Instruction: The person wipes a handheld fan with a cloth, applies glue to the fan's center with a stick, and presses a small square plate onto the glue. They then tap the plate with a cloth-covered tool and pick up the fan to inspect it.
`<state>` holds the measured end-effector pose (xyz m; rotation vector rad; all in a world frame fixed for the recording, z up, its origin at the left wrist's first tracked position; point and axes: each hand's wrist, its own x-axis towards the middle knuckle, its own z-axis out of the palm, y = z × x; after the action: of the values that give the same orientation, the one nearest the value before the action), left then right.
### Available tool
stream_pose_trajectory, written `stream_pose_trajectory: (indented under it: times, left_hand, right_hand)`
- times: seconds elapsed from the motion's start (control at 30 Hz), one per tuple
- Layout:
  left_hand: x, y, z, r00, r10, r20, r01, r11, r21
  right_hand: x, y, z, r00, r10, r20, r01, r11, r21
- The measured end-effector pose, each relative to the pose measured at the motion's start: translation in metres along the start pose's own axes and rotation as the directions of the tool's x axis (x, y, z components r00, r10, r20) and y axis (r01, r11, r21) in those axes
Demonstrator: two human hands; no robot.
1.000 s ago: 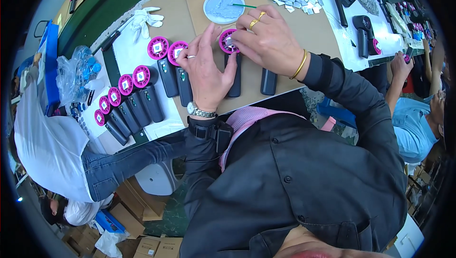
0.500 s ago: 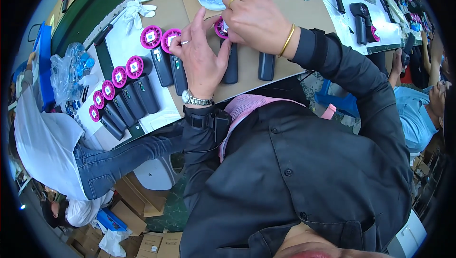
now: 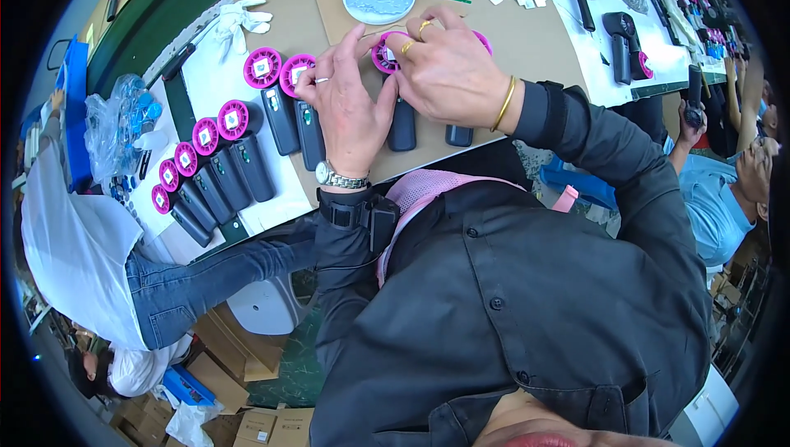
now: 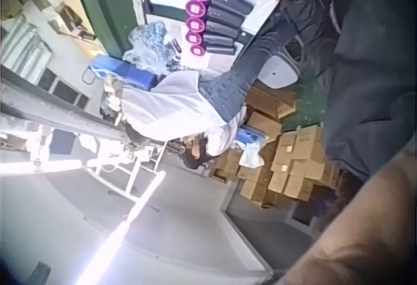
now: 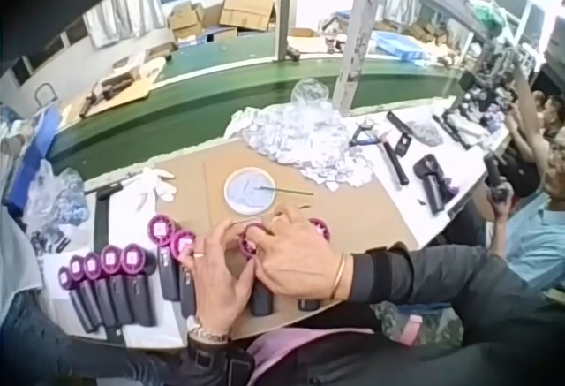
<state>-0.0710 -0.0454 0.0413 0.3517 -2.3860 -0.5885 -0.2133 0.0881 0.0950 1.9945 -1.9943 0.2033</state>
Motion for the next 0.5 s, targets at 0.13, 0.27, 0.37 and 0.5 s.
stream_pose_trajectory:
  times: [0.13,0.27,0.37,0.5]
  left_hand:
    - [-0.003,0.003,0.000,1.000,-0.026,0.000,0.026,1.000,0.014]
    - [-0.006,0.006,0.004,0.998,-0.057,-0.033,0.058,0.998,0.037]
    - [-0.006,0.012,0.005,0.996,-0.067,-0.053,0.070,0.996,0.064]
    - [-0.008,0.017,0.005,0.995,-0.079,-0.066,0.085,0.991,0.105]
  right_hand:
    - [-0.007,0.007,0.001,0.998,0.035,-0.056,-0.031,0.996,0.078]
    - [-0.011,0.050,-0.010,0.975,0.207,-0.078,-0.193,0.969,0.157]
    - [-0.017,0.084,0.002,0.902,0.386,-0.191,-0.392,0.920,0.006]
    - [-0.019,0.093,0.017,0.760,0.623,0.186,-0.650,0.720,0.244]
